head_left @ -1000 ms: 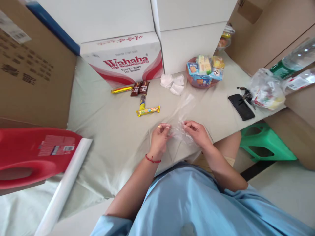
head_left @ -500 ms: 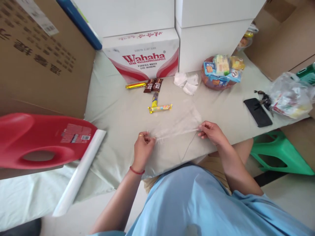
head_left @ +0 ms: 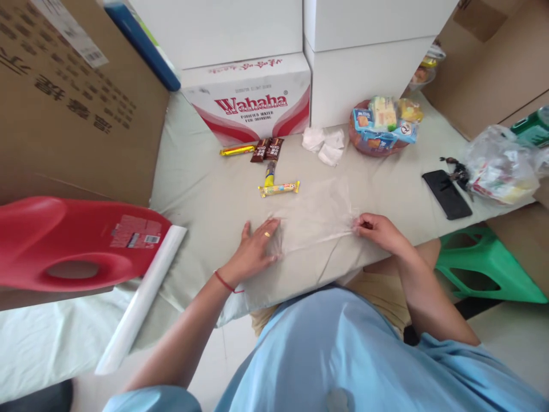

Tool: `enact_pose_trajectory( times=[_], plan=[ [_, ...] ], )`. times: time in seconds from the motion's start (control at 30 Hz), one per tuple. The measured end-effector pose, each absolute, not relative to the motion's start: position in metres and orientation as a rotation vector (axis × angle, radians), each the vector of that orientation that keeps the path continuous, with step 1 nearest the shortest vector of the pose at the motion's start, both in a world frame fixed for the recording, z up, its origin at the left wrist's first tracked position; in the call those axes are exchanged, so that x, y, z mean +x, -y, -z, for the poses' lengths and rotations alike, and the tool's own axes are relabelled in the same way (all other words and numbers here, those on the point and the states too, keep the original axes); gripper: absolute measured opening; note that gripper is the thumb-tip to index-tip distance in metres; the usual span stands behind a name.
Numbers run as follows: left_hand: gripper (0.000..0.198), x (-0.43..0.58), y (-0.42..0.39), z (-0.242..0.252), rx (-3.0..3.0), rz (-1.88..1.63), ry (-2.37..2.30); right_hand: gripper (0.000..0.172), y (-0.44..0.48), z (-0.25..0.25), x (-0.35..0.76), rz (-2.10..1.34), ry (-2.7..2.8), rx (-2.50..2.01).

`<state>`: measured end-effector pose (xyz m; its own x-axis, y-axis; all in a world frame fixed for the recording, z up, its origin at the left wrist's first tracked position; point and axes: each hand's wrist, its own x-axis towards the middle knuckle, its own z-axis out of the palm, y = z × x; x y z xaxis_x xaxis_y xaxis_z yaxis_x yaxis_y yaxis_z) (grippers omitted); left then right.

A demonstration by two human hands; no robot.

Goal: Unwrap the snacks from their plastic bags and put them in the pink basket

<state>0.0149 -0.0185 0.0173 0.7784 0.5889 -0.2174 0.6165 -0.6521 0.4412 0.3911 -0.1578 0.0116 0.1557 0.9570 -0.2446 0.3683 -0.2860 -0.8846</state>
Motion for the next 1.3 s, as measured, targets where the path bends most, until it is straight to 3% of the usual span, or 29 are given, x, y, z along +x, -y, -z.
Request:
enact_pose_trajectory(
  times=[0.13,0.27,0.4,0.53,0.73,0.83,1.0,1.1,1.23,1.3],
  plan=[
    [0.109,0.009,0.026,-0.011,2.499,0.178,-0.912,0.019,0.160,-0.023,0.412,-1.042,1.354,-1.848],
    [0.119,0.012,0.032,-0.007,2.534,0.209,-0.922,0.014,0.139,-0.063,0.395,-0.470,1.438,-1.891],
    [0.095,0.011,0.030,-0.011,2.506,0.159,-0.918,0.022,0.119,-0.075,0.341,-0.578,1.894,-1.452],
    [0.058,0.008,0.038,-0.012,2.424,0.046,-1.038,0.036,0.128,-0.038,0.317,-0.918,2.145,-1.256],
    [0.055,0.012,0.073,0.000,2.510,-0.098,-1.210,0.023,0.143,-0.020,0.368,-1.168,1.890,-1.368],
    [0.056,0.013,0.080,0.002,2.514,-0.154,-1.230,0.034,0.094,-0.033,0.384,-1.067,1.664,-1.652],
    [0.055,0.010,0.078,0.002,2.536,-0.189,-1.200,0.049,-0.069,-0.037,0.351,-0.645,1.630,-2.024],
    [0.052,0.009,0.078,0.002,2.554,-0.223,-1.197,0.073,-0.158,-0.032,0.303,-0.486,1.574,-2.179],
    [0.049,0.009,0.079,0.002,2.570,-0.278,-1.221,0.095,-0.218,-0.023,0.247,-0.410,1.398,-2.367],
    [0.047,0.009,0.079,0.001,2.582,-0.293,-1.225,0.096,-0.227,-0.018,0.237,-0.430,1.303,-2.403]
  ],
)
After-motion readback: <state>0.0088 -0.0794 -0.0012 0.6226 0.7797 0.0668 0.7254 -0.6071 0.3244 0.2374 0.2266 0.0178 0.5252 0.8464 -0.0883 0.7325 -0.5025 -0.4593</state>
